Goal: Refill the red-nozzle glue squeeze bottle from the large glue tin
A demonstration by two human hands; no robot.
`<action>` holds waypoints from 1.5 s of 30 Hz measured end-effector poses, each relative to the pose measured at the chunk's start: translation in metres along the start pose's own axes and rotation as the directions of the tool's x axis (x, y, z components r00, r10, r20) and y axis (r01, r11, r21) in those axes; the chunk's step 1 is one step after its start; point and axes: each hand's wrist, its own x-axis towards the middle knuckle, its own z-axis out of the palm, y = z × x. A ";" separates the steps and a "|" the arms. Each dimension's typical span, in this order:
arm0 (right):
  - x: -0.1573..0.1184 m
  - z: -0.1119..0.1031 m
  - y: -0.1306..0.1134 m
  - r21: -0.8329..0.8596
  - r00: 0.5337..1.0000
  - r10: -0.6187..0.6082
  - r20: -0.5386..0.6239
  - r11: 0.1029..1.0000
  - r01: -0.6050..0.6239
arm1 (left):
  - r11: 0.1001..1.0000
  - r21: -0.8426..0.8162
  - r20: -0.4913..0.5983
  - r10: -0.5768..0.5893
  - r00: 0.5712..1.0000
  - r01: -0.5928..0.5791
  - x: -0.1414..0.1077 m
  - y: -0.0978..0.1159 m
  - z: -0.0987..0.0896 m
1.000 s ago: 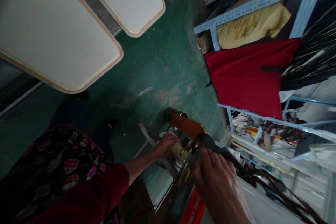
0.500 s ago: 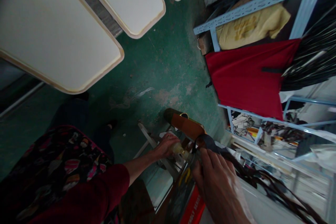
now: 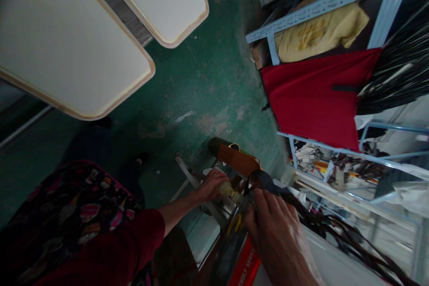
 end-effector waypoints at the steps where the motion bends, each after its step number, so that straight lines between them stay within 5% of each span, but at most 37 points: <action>1: 0.000 -0.001 0.000 0.007 1.000 -0.005 0.000 1.000 0.005 | 1.000 0.001 0.000 -0.005 1.000 0.005 0.000 0.000 0.000; 45: -0.006 0.007 0.004 -0.050 0.996 -0.090 0.029 0.995 0.091 | 1.000 0.009 -0.014 -0.018 1.000 0.018 -0.001 0.000 -0.001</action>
